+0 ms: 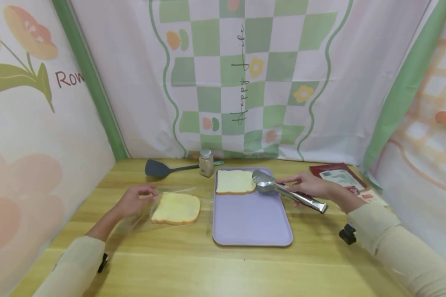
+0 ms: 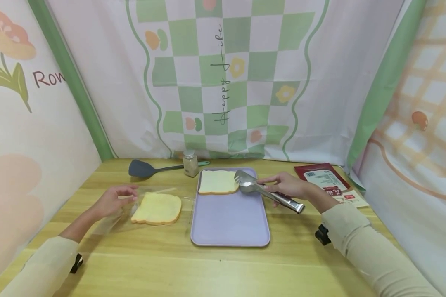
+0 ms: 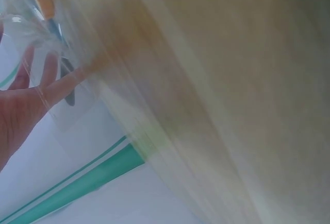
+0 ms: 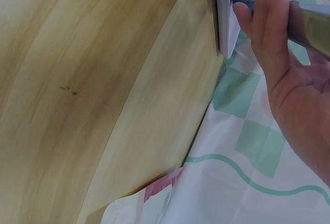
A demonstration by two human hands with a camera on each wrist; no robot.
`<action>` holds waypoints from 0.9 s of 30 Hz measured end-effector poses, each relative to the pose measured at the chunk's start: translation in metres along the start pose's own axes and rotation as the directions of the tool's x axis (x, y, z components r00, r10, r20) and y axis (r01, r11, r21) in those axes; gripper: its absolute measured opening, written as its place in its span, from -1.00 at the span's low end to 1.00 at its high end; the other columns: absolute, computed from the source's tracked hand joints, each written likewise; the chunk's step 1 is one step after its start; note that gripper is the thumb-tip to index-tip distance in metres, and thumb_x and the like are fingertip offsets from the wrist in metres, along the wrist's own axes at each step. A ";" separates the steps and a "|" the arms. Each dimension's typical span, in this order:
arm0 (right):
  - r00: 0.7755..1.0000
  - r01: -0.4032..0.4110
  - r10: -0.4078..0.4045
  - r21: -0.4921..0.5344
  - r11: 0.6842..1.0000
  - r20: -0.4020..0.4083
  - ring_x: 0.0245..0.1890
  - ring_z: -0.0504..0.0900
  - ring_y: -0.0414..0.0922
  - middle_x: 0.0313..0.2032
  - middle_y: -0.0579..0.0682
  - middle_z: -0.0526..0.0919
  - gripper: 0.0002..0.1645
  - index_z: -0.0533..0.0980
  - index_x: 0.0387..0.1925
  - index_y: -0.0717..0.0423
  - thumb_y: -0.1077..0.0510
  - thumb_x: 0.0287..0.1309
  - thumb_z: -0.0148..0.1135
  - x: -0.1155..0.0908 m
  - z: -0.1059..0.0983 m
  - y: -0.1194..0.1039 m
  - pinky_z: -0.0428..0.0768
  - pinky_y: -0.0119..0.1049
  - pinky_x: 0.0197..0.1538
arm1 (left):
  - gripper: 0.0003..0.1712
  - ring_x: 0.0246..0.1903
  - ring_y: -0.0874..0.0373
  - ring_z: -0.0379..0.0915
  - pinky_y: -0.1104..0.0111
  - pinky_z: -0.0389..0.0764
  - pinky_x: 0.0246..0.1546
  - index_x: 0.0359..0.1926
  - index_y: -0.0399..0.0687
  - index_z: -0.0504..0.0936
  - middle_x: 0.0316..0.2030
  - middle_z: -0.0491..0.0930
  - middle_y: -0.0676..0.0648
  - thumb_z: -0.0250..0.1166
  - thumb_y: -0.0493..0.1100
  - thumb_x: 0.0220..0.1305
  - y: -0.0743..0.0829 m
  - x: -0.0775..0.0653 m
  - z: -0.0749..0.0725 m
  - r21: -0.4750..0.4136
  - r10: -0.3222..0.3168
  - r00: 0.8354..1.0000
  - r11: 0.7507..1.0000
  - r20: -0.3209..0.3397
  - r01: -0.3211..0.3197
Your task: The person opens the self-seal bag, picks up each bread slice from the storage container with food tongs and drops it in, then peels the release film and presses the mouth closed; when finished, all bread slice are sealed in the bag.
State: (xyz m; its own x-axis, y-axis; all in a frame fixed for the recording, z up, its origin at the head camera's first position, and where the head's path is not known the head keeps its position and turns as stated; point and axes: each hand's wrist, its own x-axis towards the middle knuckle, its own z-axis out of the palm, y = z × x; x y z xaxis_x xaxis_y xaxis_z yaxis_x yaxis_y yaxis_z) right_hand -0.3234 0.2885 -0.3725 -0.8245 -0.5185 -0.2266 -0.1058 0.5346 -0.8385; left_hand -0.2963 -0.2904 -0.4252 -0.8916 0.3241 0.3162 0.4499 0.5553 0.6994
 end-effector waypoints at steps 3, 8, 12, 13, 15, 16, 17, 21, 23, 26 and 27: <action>1.000 -0.019 0.019 -0.003 1.000 -0.005 -0.45 0.71 0.20 -0.15 0.39 0.62 -0.40 0.34 0.38 0.15 0.09 0.38 0.19 0.002 -0.001 0.000 0.72 0.01 -0.42 | -0.92 0.11 -0.38 0.47 -0.14 0.50 0.14 -0.23 -0.30 0.67 0.10 0.53 -0.47 0.33 -0.37 0.24 0.000 0.000 0.000 0.000 0.002 1.000 1.000 0.002 -0.002; 1.000 -0.019 0.019 0.003 1.000 0.002 -0.49 0.70 0.17 -0.22 0.38 0.64 -0.41 0.35 0.37 0.17 0.11 0.38 0.19 0.007 -0.001 0.002 0.72 -0.03 -0.44 | -0.92 0.10 -0.38 0.47 -0.14 0.51 0.12 -0.24 -0.29 0.67 0.09 0.54 -0.46 0.33 -0.36 0.25 0.002 0.000 0.000 0.014 0.017 1.000 1.000 0.000 -0.017; 1.000 -0.009 0.009 0.014 1.000 0.017 -0.48 0.70 0.20 -0.20 0.38 0.63 -0.41 0.35 0.36 0.19 0.13 0.37 0.19 0.011 -0.002 0.003 0.72 -0.03 -0.44 | -0.92 0.10 -0.38 0.47 -0.13 0.51 0.12 -0.23 -0.30 0.67 0.09 0.54 -0.45 0.33 -0.37 0.24 0.003 0.001 0.000 0.015 0.018 1.000 1.000 0.005 -0.018; 1.000 -0.008 0.008 0.015 1.000 0.022 -0.47 0.70 0.21 -0.19 0.38 0.63 -0.41 0.36 0.36 0.19 0.12 0.38 0.19 0.012 -0.002 0.003 0.72 -0.04 -0.45 | -0.91 0.11 -0.37 0.46 -0.13 0.51 0.13 -0.23 -0.30 0.67 0.09 0.54 -0.45 0.33 -0.37 0.25 0.003 0.001 0.000 0.014 0.013 1.000 1.000 0.008 -0.013; 0.999 -0.010 0.009 0.028 1.000 0.032 -0.46 0.70 0.24 -0.20 0.39 0.62 -0.41 0.35 0.37 0.18 0.11 0.38 0.18 0.013 -0.001 0.003 0.71 -0.07 -0.46 | -0.91 0.12 -0.37 0.46 -0.14 0.49 0.14 -0.22 -0.30 0.67 0.09 0.54 -0.44 0.33 -0.37 0.24 0.002 0.001 0.000 0.013 0.006 1.000 1.000 0.009 -0.006; 0.999 -0.008 0.007 0.028 1.000 0.033 -0.46 0.70 0.24 -0.21 0.39 0.62 -0.41 0.35 0.37 0.18 0.10 0.39 0.18 0.015 -0.001 0.003 0.71 -0.09 -0.47 | -0.91 0.12 -0.37 0.46 -0.15 0.49 0.14 -0.22 -0.30 0.67 0.10 0.54 -0.45 0.33 -0.37 0.25 0.002 0.002 0.000 0.016 0.006 1.000 1.000 0.011 -0.006; 0.999 -0.007 0.006 0.027 1.000 0.036 -0.46 0.70 0.24 -0.24 0.40 0.62 -0.41 0.34 0.37 0.19 0.10 0.39 0.17 0.015 -0.001 0.003 0.71 -0.12 -0.47 | -0.91 0.12 -0.38 0.45 -0.15 0.48 0.15 -0.22 -0.31 0.67 0.10 0.54 -0.45 0.32 -0.37 0.25 0.002 0.002 0.000 0.015 0.005 1.000 1.000 0.013 -0.005; 0.998 0.025 -0.026 0.024 0.999 0.054 -0.48 0.69 0.20 -0.35 0.39 0.63 -0.42 0.34 0.36 0.22 0.14 0.39 0.16 0.021 0.001 0.004 0.69 -0.19 -0.49 | -0.90 0.13 -0.38 0.44 -0.16 0.47 0.16 -0.22 -0.32 0.67 0.10 0.53 -0.46 0.33 -0.38 0.24 0.001 0.002 0.000 0.009 -0.001 1.000 1.000 0.014 0.001; 0.997 0.037 -0.038 0.013 0.999 0.065 -0.50 0.68 0.19 -0.40 0.38 0.64 -0.43 0.34 0.36 0.23 0.16 0.39 0.16 0.023 0.002 0.006 0.69 -0.20 -0.50 | -0.89 0.14 -0.38 0.43 -0.15 0.47 0.16 -0.21 -0.33 0.67 0.11 0.53 -0.46 0.33 -0.39 0.23 0.001 0.001 -0.001 -0.001 -0.004 1.000 1.000 0.017 0.004; 0.997 0.037 -0.037 0.005 0.999 0.066 -0.52 0.68 0.16 -0.45 0.38 0.64 -0.44 0.36 0.35 0.22 0.15 0.39 0.16 0.027 0.002 0.009 0.68 -0.22 -0.51 | -0.89 0.14 -0.38 0.43 -0.15 0.47 0.16 -0.21 -0.33 0.66 0.11 0.53 -0.45 0.32 -0.39 0.23 0.001 0.000 0.000 -0.001 -0.005 1.000 1.000 0.017 0.005; 0.997 0.037 -0.037 0.005 0.999 0.069 -0.53 0.68 0.15 -0.44 0.38 0.65 -0.44 0.36 0.35 0.23 0.15 0.39 0.16 0.028 0.001 0.010 0.67 -0.23 -0.51 | -0.89 0.13 -0.38 0.44 -0.15 0.48 0.15 -0.21 -0.33 0.66 0.10 0.53 -0.45 0.32 -0.39 0.24 0.001 0.000 0.000 0.005 0.001 1.000 1.000 0.016 -0.001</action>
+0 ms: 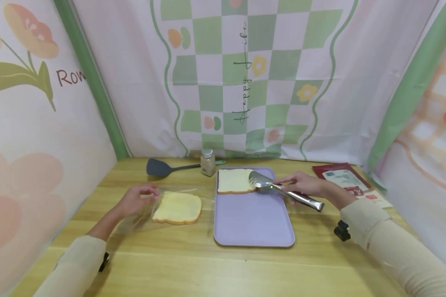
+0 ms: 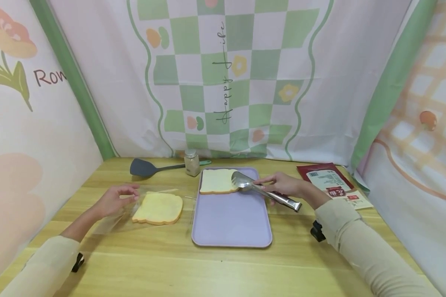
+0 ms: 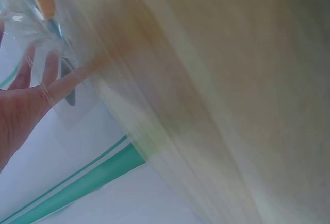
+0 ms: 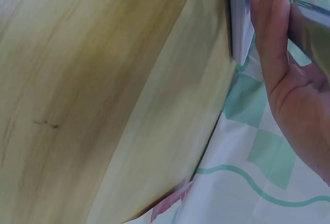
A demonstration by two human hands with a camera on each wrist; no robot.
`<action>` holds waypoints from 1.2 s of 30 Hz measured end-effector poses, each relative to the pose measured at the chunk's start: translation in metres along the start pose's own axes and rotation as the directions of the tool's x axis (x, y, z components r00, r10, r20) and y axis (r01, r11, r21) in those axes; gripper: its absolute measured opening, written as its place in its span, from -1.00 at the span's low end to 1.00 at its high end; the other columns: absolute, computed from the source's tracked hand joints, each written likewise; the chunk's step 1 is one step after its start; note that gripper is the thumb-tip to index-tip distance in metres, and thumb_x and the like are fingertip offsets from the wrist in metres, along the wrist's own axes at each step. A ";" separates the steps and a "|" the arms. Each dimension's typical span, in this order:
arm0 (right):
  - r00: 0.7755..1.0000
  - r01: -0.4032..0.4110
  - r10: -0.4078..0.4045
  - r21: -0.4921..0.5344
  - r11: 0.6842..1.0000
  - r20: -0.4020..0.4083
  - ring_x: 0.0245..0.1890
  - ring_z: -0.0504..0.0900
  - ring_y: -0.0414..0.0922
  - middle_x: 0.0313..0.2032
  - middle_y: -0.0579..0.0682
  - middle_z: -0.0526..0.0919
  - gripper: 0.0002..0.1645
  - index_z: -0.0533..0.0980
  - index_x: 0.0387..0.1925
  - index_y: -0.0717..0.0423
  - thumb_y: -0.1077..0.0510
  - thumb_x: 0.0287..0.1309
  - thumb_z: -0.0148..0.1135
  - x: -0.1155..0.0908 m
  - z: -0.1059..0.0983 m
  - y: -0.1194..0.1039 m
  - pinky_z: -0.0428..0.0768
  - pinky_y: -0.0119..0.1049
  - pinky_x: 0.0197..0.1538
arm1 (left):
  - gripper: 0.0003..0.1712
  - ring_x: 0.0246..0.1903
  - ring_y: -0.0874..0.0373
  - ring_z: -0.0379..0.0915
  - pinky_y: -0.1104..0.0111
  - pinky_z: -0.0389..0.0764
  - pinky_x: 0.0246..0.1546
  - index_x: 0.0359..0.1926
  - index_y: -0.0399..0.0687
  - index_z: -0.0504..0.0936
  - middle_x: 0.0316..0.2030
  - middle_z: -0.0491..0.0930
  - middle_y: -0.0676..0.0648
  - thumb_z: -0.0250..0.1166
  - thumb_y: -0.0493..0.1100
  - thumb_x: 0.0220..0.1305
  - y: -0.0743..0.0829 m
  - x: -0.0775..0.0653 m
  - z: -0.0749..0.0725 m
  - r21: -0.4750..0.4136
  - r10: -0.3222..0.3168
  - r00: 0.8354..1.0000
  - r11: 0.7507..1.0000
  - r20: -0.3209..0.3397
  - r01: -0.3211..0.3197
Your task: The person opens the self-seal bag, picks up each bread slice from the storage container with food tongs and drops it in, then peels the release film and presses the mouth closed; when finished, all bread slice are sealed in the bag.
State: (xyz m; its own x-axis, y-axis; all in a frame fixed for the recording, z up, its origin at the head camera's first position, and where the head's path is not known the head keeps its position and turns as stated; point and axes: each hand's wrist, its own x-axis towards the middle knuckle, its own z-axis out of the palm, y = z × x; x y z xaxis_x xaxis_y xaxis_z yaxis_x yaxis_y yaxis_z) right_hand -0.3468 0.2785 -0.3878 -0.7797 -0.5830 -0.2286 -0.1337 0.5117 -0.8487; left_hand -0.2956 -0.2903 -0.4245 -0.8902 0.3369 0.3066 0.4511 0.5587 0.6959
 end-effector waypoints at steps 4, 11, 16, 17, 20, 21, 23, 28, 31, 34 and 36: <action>1.000 -0.006 0.006 -0.005 1.000 -0.003 -0.54 0.68 0.09 -0.36 0.34 0.66 -0.42 0.35 0.36 0.23 0.13 0.39 0.17 0.002 -0.003 0.001 0.68 -0.20 -0.49 | -0.91 0.10 -0.38 0.46 -0.16 0.50 0.12 -0.23 -0.32 0.67 0.08 0.55 -0.45 0.33 -0.39 0.23 0.000 0.001 0.001 0.021 0.024 1.000 0.999 -0.013 -0.024; 1.000 0.010 -0.010 -0.035 0.999 -0.015 -0.57 0.63 0.01 -0.31 0.26 0.64 -0.46 0.39 0.32 0.27 0.16 0.38 0.15 0.012 -0.004 0.000 0.67 -0.21 -0.52 | -0.90 0.12 -0.35 0.46 -0.14 0.49 0.15 -0.21 -0.32 0.67 0.09 0.55 -0.43 0.32 -0.39 0.23 -0.003 0.000 0.001 0.003 0.005 1.000 1.000 -0.006 -0.005; 1.000 0.006 -0.006 -0.026 1.000 -0.004 -0.54 0.62 -0.02 -0.27 0.22 0.62 -0.50 0.39 0.30 0.25 0.19 0.39 0.14 0.020 -0.002 0.001 0.68 -0.20 -0.47 | -0.90 0.12 -0.36 0.46 -0.15 0.49 0.14 -0.22 -0.33 0.67 0.09 0.55 -0.44 0.32 -0.40 0.23 -0.004 -0.002 0.000 -0.004 0.008 1.000 1.000 -0.002 -0.008; 1.000 0.003 -0.003 -0.023 1.000 -0.006 -0.53 0.62 -0.02 -0.26 0.21 0.62 -0.50 0.40 0.30 0.25 0.19 0.39 0.14 0.020 -0.002 0.002 0.68 -0.19 -0.46 | -0.91 0.12 -0.36 0.46 -0.16 0.49 0.14 -0.22 -0.32 0.67 0.09 0.55 -0.44 0.32 -0.40 0.23 -0.004 -0.002 0.000 -0.003 0.009 1.000 1.000 -0.003 -0.009; 1.000 0.002 -0.002 -0.037 0.999 -0.011 -0.52 0.62 0.01 -0.25 0.23 0.62 -0.50 0.41 0.29 0.26 0.19 0.38 0.15 0.021 -0.003 0.002 0.69 -0.15 -0.44 | -0.91 0.12 -0.36 0.46 -0.16 0.48 0.14 -0.22 -0.32 0.67 0.08 0.55 -0.43 0.32 -0.41 0.23 -0.004 -0.002 0.000 -0.003 0.013 1.000 1.000 -0.003 -0.013; 1.000 -0.001 0.001 -0.043 0.999 -0.014 -0.51 0.62 0.02 -0.25 0.24 0.62 -0.50 0.42 0.28 0.24 0.17 0.38 0.16 0.021 -0.003 0.002 0.69 -0.13 -0.43 | -0.91 0.12 -0.36 0.46 -0.16 0.48 0.15 -0.22 -0.31 0.67 0.08 0.55 -0.43 0.32 -0.41 0.23 -0.003 -0.002 0.000 -0.002 0.013 1.000 1.000 -0.004 -0.013; 1.000 -0.001 0.000 -0.060 0.998 -0.020 -0.51 0.63 0.04 -0.24 0.24 0.63 -0.50 0.44 0.27 0.22 0.15 0.36 0.18 0.021 -0.003 0.001 0.68 -0.11 -0.41 | -0.91 0.12 -0.36 0.46 -0.16 0.48 0.15 -0.23 -0.31 0.67 0.08 0.56 -0.43 0.32 -0.42 0.22 -0.003 -0.001 0.000 -0.002 0.015 1.000 1.000 -0.005 -0.015; 0.999 0.018 -0.025 -0.141 0.990 -0.047 -0.51 0.61 0.01 -0.26 0.19 0.68 -0.56 0.50 0.21 0.20 0.17 0.34 0.21 0.021 -0.002 0.002 0.65 -0.19 -0.41 | -0.91 0.11 -0.36 0.46 -0.16 0.49 0.14 -0.23 -0.32 0.67 0.07 0.56 -0.44 0.32 -0.42 0.22 -0.003 0.000 0.001 -0.007 0.017 1.000 1.000 -0.005 -0.017; 0.995 0.051 -0.069 -0.215 0.975 -0.076 -0.38 0.61 -0.06 -0.25 0.14 0.71 -0.60 0.54 0.16 0.21 0.19 0.33 0.22 0.021 -0.001 0.004 0.60 -0.29 -0.30 | -0.91 0.11 -0.36 0.46 -0.16 0.49 0.14 -0.23 -0.32 0.67 0.07 0.56 -0.44 0.32 -0.42 0.22 -0.004 0.000 0.000 -0.004 0.022 1.000 1.000 -0.003 -0.022; 0.989 0.086 -0.112 -0.248 0.965 -0.095 -0.29 0.60 -0.08 -0.26 0.12 0.73 -0.62 0.55 0.14 0.23 0.21 0.32 0.22 0.020 0.000 0.004 0.55 -0.33 -0.22 | -0.91 0.11 -0.36 0.46 -0.17 0.48 0.14 -0.23 -0.32 0.67 0.07 0.56 -0.44 0.32 -0.42 0.22 -0.004 0.001 0.000 -0.006 0.023 1.000 1.000 -0.002 -0.023; 0.989 0.086 -0.110 -0.218 0.972 -0.099 -0.37 0.60 -0.05 -0.30 0.14 0.72 -0.62 0.54 0.14 0.25 0.24 0.32 0.21 0.019 0.001 0.004 0.57 -0.32 -0.31 | -0.91 0.11 -0.37 0.46 -0.17 0.48 0.15 -0.22 -0.33 0.67 0.08 0.55 -0.44 0.32 -0.42 0.22 -0.003 0.001 0.000 -0.008 0.017 1.000 1.000 -0.002 -0.017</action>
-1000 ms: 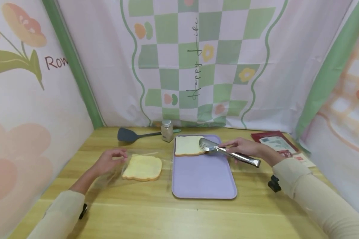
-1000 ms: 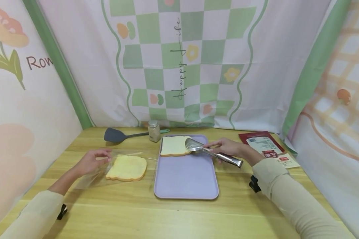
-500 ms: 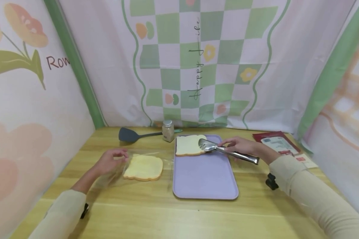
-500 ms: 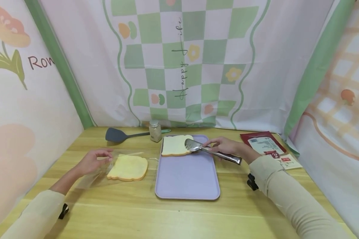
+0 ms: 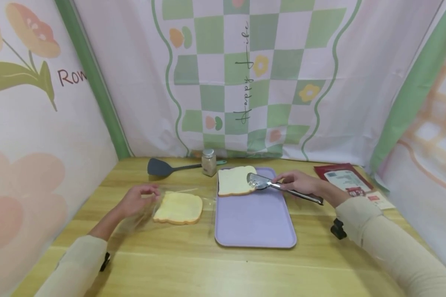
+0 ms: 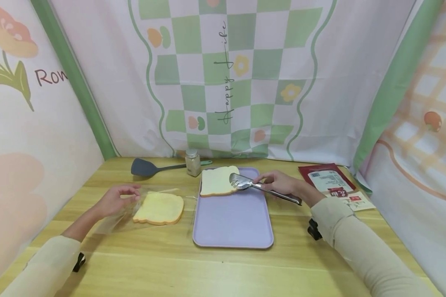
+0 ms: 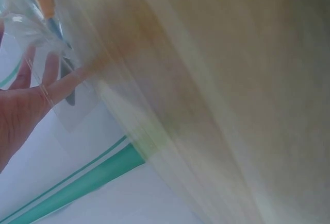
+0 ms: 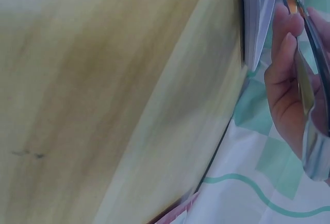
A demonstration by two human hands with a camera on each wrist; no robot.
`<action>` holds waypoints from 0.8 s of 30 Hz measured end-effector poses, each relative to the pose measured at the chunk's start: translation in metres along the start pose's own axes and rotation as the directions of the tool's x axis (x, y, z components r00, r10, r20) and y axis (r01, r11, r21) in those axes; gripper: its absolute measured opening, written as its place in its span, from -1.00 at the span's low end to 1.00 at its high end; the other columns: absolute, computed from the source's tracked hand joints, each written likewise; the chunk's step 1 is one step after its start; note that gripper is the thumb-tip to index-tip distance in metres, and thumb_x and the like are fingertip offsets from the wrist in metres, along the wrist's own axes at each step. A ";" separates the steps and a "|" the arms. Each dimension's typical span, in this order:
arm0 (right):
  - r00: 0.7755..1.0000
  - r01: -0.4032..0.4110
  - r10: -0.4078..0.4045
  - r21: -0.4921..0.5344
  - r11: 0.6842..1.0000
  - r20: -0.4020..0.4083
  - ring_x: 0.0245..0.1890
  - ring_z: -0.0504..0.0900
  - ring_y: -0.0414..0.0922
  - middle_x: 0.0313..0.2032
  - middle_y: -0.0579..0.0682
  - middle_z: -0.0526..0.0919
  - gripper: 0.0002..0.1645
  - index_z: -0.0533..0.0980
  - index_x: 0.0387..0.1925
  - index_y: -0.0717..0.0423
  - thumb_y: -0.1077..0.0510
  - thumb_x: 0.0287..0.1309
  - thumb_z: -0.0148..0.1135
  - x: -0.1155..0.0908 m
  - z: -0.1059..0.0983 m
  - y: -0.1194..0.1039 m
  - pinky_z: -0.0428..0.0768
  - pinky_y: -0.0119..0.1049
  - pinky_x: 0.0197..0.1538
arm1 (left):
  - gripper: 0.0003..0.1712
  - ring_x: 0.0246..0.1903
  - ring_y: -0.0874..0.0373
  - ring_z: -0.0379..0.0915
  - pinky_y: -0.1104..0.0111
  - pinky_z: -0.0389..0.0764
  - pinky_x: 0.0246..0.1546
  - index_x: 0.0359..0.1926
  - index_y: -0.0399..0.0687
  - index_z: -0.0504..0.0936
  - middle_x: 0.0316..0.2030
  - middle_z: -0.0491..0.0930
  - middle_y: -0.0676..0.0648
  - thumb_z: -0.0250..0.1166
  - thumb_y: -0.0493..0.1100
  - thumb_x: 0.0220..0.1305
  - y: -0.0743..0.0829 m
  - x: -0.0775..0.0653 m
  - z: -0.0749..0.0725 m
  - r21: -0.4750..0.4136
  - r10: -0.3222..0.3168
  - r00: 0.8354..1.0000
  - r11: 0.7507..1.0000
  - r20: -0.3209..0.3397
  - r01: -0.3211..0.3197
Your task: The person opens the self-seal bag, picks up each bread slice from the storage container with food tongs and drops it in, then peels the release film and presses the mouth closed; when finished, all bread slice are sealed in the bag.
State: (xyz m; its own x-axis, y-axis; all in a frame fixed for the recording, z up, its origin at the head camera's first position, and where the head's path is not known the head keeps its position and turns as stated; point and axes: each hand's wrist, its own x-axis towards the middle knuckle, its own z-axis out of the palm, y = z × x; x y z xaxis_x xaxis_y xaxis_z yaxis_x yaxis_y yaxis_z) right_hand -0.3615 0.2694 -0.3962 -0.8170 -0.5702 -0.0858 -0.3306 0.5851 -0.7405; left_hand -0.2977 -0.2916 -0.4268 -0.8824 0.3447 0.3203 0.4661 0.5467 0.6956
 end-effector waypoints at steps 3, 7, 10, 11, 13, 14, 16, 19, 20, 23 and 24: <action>1.000 0.011 -0.011 0.039 0.999 0.007 -0.50 0.58 -0.01 -0.33 0.18 0.70 -0.62 0.52 0.15 0.28 0.28 0.33 0.19 -0.003 0.000 0.000 0.60 -0.25 -0.45 | -0.90 0.12 -0.37 0.45 -0.17 0.48 0.15 -0.22 -0.33 0.67 0.08 0.55 -0.44 0.32 -0.42 0.22 0.001 0.000 0.000 -0.002 -0.015 1.000 1.000 -0.004 0.015; 1.000 0.022 -0.022 0.057 0.998 0.006 -0.60 0.56 0.04 -0.36 0.23 0.66 -0.62 0.51 0.17 0.27 0.28 0.36 0.15 -0.008 0.002 -0.002 0.61 -0.18 -0.52 | -0.91 0.12 -0.37 0.46 -0.16 0.48 0.15 -0.22 -0.32 0.68 0.10 0.54 -0.44 0.33 -0.40 0.23 0.001 0.000 0.000 0.008 -0.034 0.999 0.999 -0.013 0.034; 0.999 0.031 -0.030 0.069 0.997 -0.012 -0.61 0.56 0.07 -0.36 0.26 0.63 -0.64 0.52 0.16 0.26 0.28 0.37 0.14 -0.014 0.004 -0.005 0.61 -0.17 -0.53 | -0.91 0.11 -0.36 0.47 -0.15 0.48 0.15 -0.22 -0.29 0.68 0.10 0.55 -0.42 0.33 -0.38 0.24 0.000 0.000 0.000 0.014 -0.044 0.999 0.999 -0.018 0.044; 0.999 0.037 -0.036 0.072 0.997 -0.017 -0.61 0.56 0.08 -0.35 0.27 0.62 -0.64 0.52 0.16 0.26 0.28 0.37 0.14 -0.016 0.005 -0.006 0.61 -0.16 -0.54 | -0.91 0.10 -0.36 0.48 -0.15 0.48 0.15 -0.22 -0.28 0.68 0.10 0.55 -0.42 0.33 -0.37 0.24 0.000 0.000 0.000 0.014 -0.047 0.999 0.999 -0.019 0.047; 0.999 0.045 -0.043 0.082 0.996 -0.026 -0.61 0.57 0.09 -0.32 0.27 0.62 -0.65 0.52 0.15 0.26 0.28 0.37 0.14 -0.020 0.007 -0.008 0.62 -0.14 -0.53 | -0.92 0.10 -0.36 0.48 -0.15 0.48 0.15 -0.22 -0.28 0.68 0.10 0.55 -0.42 0.34 -0.37 0.24 0.001 0.000 0.000 0.018 -0.045 0.999 0.999 -0.022 0.046; 0.999 0.048 -0.046 0.085 0.995 -0.028 -0.60 0.57 0.10 -0.30 0.27 0.62 -0.65 0.52 0.15 0.26 0.28 0.37 0.14 -0.022 0.008 -0.009 0.63 -0.13 -0.53 | -0.92 0.10 -0.36 0.48 -0.16 0.48 0.15 -0.22 -0.28 0.68 0.10 0.55 -0.42 0.34 -0.37 0.24 0.002 0.000 0.000 0.018 -0.045 0.999 0.999 -0.023 0.046; 0.998 0.057 -0.054 0.095 0.994 -0.031 -0.58 0.58 0.10 -0.26 0.29 0.63 -0.64 0.51 0.15 0.28 0.29 0.37 0.14 -0.025 0.009 -0.011 0.64 -0.10 -0.53 | -0.91 0.11 -0.36 0.47 -0.16 0.47 0.16 -0.22 -0.28 0.68 0.11 0.55 -0.42 0.34 -0.37 0.24 0.003 -0.001 0.000 0.020 -0.046 0.999 0.999 -0.022 0.046; 0.998 0.054 -0.050 0.115 0.992 -0.040 -0.58 0.58 0.06 -0.25 0.32 0.63 -0.64 0.50 0.16 0.28 0.29 0.37 0.15 -0.031 0.010 -0.015 0.64 -0.13 -0.54 | -0.90 0.12 -0.36 0.46 -0.17 0.46 0.16 -0.21 -0.28 0.68 0.13 0.54 -0.42 0.34 -0.36 0.25 0.004 -0.001 0.000 0.016 -0.051 0.999 0.999 -0.019 0.051; 0.998 0.056 -0.051 0.129 0.990 -0.043 -0.59 0.58 0.04 -0.24 0.34 0.63 -0.64 0.50 0.16 0.29 0.29 0.37 0.15 -0.033 0.010 -0.016 0.63 -0.14 -0.55 | -0.90 0.12 -0.36 0.46 -0.17 0.46 0.17 -0.20 -0.28 0.68 0.13 0.53 -0.41 0.34 -0.35 0.25 0.005 -0.001 0.000 0.013 -0.054 0.998 0.998 -0.017 0.054; 0.996 0.078 -0.070 0.160 0.984 -0.058 -0.63 0.56 -0.04 -0.26 0.38 0.60 -0.64 0.49 0.16 0.31 0.30 0.37 0.14 -0.040 0.012 -0.021 0.61 -0.17 -0.59 | -0.90 0.13 -0.37 0.45 -0.18 0.45 0.16 -0.20 -0.27 0.68 0.14 0.53 -0.41 0.34 -0.33 0.25 0.005 -0.001 -0.001 0.012 -0.053 0.998 0.999 -0.021 0.053; 0.994 0.095 -0.086 0.165 0.982 -0.063 -0.64 0.55 -0.06 -0.28 0.40 0.59 -0.64 0.49 0.15 0.32 0.30 0.37 0.13 -0.042 0.013 -0.022 0.60 -0.18 -0.61 | -0.90 0.13 -0.37 0.45 -0.19 0.45 0.16 -0.21 -0.27 0.68 0.14 0.53 -0.41 0.34 -0.33 0.25 0.005 -0.001 -0.001 0.011 -0.052 0.998 0.999 -0.022 0.052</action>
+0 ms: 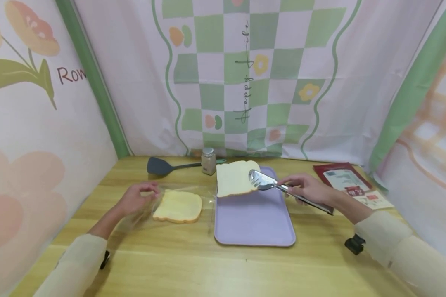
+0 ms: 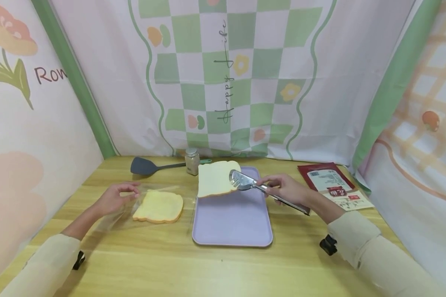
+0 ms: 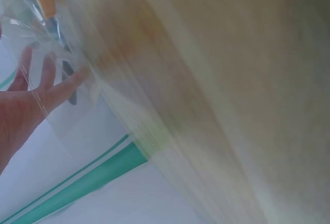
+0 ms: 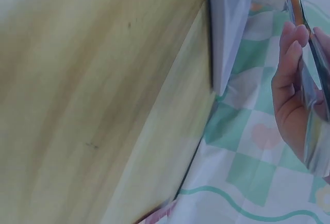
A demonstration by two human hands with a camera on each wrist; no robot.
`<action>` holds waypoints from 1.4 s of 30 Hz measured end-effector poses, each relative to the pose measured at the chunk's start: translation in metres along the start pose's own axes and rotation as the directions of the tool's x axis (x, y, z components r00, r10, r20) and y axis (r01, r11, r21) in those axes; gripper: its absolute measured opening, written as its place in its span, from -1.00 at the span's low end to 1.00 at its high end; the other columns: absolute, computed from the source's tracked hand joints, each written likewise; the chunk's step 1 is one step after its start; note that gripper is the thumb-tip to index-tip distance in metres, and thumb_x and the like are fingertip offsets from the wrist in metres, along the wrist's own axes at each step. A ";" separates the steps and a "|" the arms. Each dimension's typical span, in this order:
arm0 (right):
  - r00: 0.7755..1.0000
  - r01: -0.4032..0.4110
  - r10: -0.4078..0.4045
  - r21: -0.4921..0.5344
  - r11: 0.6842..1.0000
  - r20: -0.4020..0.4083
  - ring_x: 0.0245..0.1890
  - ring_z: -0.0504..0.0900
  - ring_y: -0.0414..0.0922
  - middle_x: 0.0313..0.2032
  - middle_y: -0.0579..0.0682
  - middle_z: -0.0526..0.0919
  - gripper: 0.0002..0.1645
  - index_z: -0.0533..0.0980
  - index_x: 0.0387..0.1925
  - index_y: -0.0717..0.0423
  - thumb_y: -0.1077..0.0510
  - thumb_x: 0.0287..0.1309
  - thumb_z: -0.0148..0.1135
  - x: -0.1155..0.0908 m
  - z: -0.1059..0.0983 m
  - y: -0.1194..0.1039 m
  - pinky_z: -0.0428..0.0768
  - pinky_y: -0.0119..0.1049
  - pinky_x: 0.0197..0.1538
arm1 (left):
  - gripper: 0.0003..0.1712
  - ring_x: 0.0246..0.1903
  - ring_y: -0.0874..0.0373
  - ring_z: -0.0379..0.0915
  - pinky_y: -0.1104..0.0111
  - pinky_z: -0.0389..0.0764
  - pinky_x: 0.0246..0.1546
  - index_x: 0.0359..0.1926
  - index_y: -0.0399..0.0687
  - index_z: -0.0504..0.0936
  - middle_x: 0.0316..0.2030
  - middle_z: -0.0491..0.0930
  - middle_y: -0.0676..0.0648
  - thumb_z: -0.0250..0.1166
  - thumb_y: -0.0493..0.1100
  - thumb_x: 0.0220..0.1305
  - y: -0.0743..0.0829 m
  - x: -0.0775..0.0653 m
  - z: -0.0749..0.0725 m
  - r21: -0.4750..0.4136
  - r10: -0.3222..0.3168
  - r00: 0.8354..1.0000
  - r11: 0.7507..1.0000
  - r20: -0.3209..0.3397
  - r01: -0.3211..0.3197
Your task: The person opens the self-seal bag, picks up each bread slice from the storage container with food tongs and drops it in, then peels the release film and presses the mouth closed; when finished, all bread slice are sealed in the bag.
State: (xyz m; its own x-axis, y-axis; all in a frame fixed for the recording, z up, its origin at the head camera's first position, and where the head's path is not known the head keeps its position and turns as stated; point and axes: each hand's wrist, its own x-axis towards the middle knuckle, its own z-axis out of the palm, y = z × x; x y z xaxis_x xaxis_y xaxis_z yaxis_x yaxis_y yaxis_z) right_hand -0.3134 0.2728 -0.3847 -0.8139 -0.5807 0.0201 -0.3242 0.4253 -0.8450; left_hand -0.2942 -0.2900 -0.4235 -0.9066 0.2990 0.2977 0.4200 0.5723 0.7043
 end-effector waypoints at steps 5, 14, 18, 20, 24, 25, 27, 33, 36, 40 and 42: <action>0.998 0.060 -0.061 0.040 0.997 0.006 -0.71 0.53 -0.12 -0.34 0.42 0.60 -0.66 0.48 0.12 0.37 0.32 0.37 0.13 -0.012 0.008 -0.005 0.56 -0.21 -0.68 | -0.90 0.15 -0.36 0.44 -0.18 0.45 0.17 -0.21 -0.28 0.68 0.13 0.53 -0.43 0.34 -0.34 0.26 0.001 0.001 0.000 -0.007 0.019 1.000 1.000 0.005 -0.019; 0.995 0.045 -0.052 0.086 0.995 0.085 -0.70 0.53 -0.11 -0.38 0.43 0.57 -0.68 0.49 0.12 0.33 0.31 0.38 0.11 -0.028 0.022 -0.015 0.58 -0.18 -0.66 | -0.90 0.12 -0.37 0.46 -0.20 0.45 0.15 -0.23 -0.30 0.68 0.11 0.55 -0.40 0.35 -0.35 0.24 0.005 0.002 -0.001 0.012 0.017 1.000 1.000 -0.011 -0.017; 0.993 0.035 -0.044 0.089 0.995 0.108 -0.68 0.54 -0.11 -0.39 0.45 0.55 -0.68 0.50 0.12 0.30 0.31 0.38 0.11 -0.031 0.027 -0.017 0.59 -0.19 -0.63 | -0.92 0.11 -0.37 0.47 -0.19 0.46 0.15 -0.23 -0.30 0.68 0.11 0.55 -0.41 0.34 -0.36 0.24 0.003 0.002 -0.001 0.022 0.022 1.000 1.000 -0.016 -0.021; 0.992 0.031 -0.040 0.082 0.996 0.117 -0.66 0.55 -0.13 -0.37 0.45 0.58 -0.68 0.51 0.12 0.27 0.30 0.38 0.11 -0.031 0.029 -0.017 0.60 -0.20 -0.62 | -0.92 0.11 -0.36 0.47 -0.18 0.47 0.15 -0.24 -0.30 0.68 0.11 0.55 -0.41 0.34 -0.37 0.24 0.003 0.003 0.000 0.024 0.025 1.000 0.999 -0.016 -0.024; 0.991 0.032 -0.040 0.067 0.997 0.126 -0.66 0.54 -0.16 -0.34 0.41 0.61 -0.67 0.51 0.12 0.27 0.31 0.37 0.12 -0.031 0.033 -0.017 0.60 -0.23 -0.62 | -0.92 0.09 -0.37 0.48 -0.18 0.47 0.14 -0.24 -0.32 0.67 0.11 0.54 -0.43 0.34 -0.38 0.24 0.003 0.003 0.000 0.014 0.026 1.000 1.000 -0.018 -0.025; 0.991 0.034 -0.042 0.065 0.997 0.128 -0.66 0.53 -0.16 -0.33 0.41 0.62 -0.67 0.51 0.12 0.27 0.31 0.37 0.12 -0.030 0.034 -0.017 0.60 -0.24 -0.62 | -0.92 0.09 -0.37 0.48 -0.18 0.47 0.14 -0.24 -0.32 0.67 0.11 0.54 -0.43 0.34 -0.38 0.24 0.002 0.003 0.000 0.012 0.025 1.000 1.000 -0.019 -0.024; 0.990 0.032 -0.041 0.065 0.997 0.137 -0.66 0.53 -0.16 -0.33 0.39 0.62 -0.67 0.50 0.13 0.29 0.32 0.36 0.11 -0.030 0.036 -0.018 0.59 -0.24 -0.63 | -0.92 0.10 -0.37 0.48 -0.18 0.48 0.14 -0.24 -0.32 0.67 0.11 0.54 -0.43 0.34 -0.38 0.23 0.002 0.002 0.000 0.008 0.024 1.000 1.000 -0.020 -0.024; 0.989 -0.003 -0.007 0.065 0.998 0.150 -0.68 0.52 -0.11 -0.33 0.38 0.62 -0.66 0.49 0.14 0.30 0.32 0.37 0.10 -0.027 0.038 -0.019 0.59 -0.22 -0.63 | -0.91 0.10 -0.37 0.47 -0.19 0.48 0.14 -0.23 -0.32 0.68 0.11 0.54 -0.43 0.35 -0.38 0.23 0.000 0.002 -0.001 0.003 0.020 1.000 1.000 -0.015 -0.020; 0.988 -0.011 0.000 0.071 0.997 0.153 -0.67 0.52 -0.11 -0.33 0.38 0.62 -0.66 0.49 0.15 0.30 0.31 0.38 0.09 -0.024 0.039 -0.019 0.59 -0.22 -0.62 | -0.90 0.10 -0.37 0.47 -0.19 0.48 0.13 -0.23 -0.31 0.68 0.12 0.54 -0.41 0.35 -0.36 0.23 0.000 0.002 -0.001 0.006 0.012 1.000 1.000 -0.010 -0.012; 0.988 -0.015 0.001 0.089 0.996 0.155 -0.66 0.53 -0.13 -0.32 0.40 0.61 -0.64 0.47 0.16 0.32 0.30 0.39 0.09 -0.022 0.041 -0.019 0.60 -0.23 -0.62 | -0.90 0.10 -0.39 0.47 -0.20 0.48 0.13 -0.23 -0.36 0.66 0.12 0.53 -0.44 0.34 -0.39 0.23 0.009 0.000 -0.002 -0.002 0.015 1.000 1.000 -0.009 -0.015; 0.989 -0.017 0.002 0.099 0.995 0.149 -0.67 0.53 -0.13 -0.32 0.41 0.61 -0.64 0.47 0.16 0.33 0.30 0.39 0.10 -0.021 0.042 -0.019 0.60 -0.23 -0.62 | -0.90 0.10 -0.40 0.46 -0.21 0.48 0.12 -0.23 -0.39 0.65 0.12 0.51 -0.47 0.33 -0.40 0.23 0.010 0.000 -0.001 -0.006 0.026 1.000 1.000 -0.009 -0.026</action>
State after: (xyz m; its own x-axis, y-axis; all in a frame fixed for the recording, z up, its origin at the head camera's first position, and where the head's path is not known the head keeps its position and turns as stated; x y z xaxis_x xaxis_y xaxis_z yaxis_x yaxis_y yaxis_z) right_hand -0.2698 0.2481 -0.3914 -0.7336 -0.6768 -0.0618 -0.2610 0.3644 -0.8939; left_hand -0.2904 -0.2854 -0.4156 -0.8956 0.3068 0.3221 0.4435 0.5598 0.7000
